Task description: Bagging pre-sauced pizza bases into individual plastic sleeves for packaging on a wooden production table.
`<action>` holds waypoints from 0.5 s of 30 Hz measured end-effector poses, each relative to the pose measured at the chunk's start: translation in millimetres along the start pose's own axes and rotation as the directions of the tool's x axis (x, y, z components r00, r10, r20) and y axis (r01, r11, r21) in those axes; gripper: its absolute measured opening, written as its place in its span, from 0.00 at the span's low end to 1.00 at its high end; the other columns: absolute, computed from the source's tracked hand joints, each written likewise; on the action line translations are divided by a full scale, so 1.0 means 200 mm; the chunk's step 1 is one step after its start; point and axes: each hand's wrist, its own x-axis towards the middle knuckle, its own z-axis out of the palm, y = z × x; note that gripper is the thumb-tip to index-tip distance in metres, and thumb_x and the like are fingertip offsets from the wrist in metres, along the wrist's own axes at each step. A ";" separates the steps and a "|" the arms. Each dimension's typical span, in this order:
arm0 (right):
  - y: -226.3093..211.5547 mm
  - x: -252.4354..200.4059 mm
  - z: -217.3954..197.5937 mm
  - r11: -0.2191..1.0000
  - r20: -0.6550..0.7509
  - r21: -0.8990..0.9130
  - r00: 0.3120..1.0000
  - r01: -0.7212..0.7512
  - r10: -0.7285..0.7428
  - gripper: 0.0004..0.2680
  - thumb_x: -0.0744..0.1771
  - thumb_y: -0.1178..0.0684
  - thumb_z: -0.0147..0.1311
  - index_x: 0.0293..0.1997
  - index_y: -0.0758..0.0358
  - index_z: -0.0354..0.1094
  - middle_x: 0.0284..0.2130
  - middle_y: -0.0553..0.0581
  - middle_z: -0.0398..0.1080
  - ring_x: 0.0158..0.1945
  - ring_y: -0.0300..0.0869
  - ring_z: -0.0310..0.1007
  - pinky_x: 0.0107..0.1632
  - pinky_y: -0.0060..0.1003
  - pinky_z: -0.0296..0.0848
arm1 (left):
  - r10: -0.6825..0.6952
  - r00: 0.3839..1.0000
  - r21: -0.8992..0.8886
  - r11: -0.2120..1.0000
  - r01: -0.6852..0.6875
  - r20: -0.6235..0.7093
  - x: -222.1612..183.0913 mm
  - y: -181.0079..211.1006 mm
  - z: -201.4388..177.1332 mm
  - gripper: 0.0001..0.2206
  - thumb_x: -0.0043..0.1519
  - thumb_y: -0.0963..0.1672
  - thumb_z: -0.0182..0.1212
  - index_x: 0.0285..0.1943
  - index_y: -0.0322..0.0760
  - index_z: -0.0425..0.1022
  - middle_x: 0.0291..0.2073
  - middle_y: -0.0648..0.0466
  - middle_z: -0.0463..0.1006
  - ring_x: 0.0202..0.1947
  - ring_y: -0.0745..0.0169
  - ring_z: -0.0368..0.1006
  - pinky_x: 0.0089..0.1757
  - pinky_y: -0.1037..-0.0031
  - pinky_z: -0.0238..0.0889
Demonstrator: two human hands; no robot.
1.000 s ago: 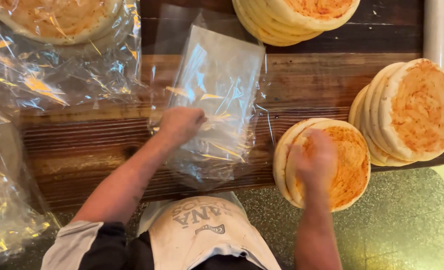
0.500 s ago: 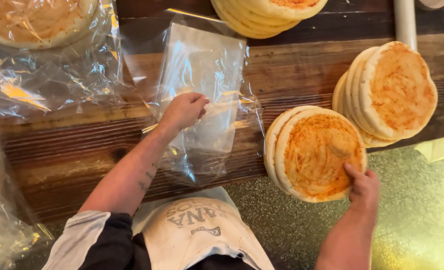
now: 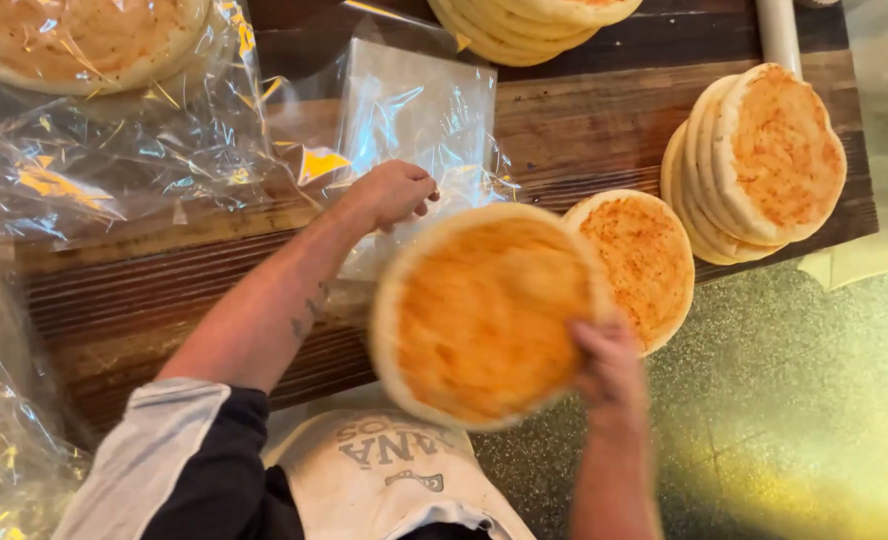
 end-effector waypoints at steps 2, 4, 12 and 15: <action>0.32 0.06 -0.01 0.998 -0.025 0.002 0.997 -0.068 0.068 0.12 0.62 0.66 0.62 0.48 0.60 0.72 0.39 0.62 0.78 0.40 0.56 0.81 0.46 0.54 0.80 | 0.147 0.989 0.178 0.973 -0.147 0.011 0.05 -0.09 0.02 0.17 0.66 0.50 0.49 0.54 0.43 0.82 0.44 0.46 0.83 0.47 0.41 0.78 0.43 0.56 0.72; 0.46 0.08 0.02 0.991 -0.041 0.008 0.990 -0.134 0.134 0.13 0.63 0.64 0.62 0.51 0.62 0.70 0.40 0.64 0.78 0.42 0.58 0.81 0.48 0.56 0.79 | 0.288 0.957 0.352 0.892 -0.284 0.041 -0.08 -0.09 -0.01 0.21 0.68 0.48 0.43 0.57 0.34 0.80 0.51 0.39 0.82 0.54 0.29 0.74 0.53 0.47 0.68; 0.44 0.71 0.18 0.167 0.351 -0.910 0.920 0.379 -0.173 0.09 0.65 0.42 0.60 0.43 0.51 0.74 0.35 0.56 0.77 0.44 0.55 0.79 0.47 0.51 0.77 | 0.875 0.402 0.941 0.328 -0.079 -0.271 -0.22 -0.66 -0.01 0.09 0.55 0.46 0.56 0.43 0.52 0.73 0.36 0.58 0.76 0.44 0.58 0.75 0.45 0.61 0.62; 0.52 0.86 0.03 -0.173 0.473 -0.875 0.874 0.452 -0.112 0.08 0.68 0.41 0.51 0.42 0.47 0.74 0.33 0.54 0.76 0.42 0.53 0.79 0.47 0.50 0.76 | 0.782 0.402 0.879 0.412 0.241 -0.477 -0.29 -0.91 -0.02 0.10 0.47 0.47 0.57 0.38 0.53 0.70 0.30 0.62 0.70 0.32 0.62 0.72 0.35 0.68 0.60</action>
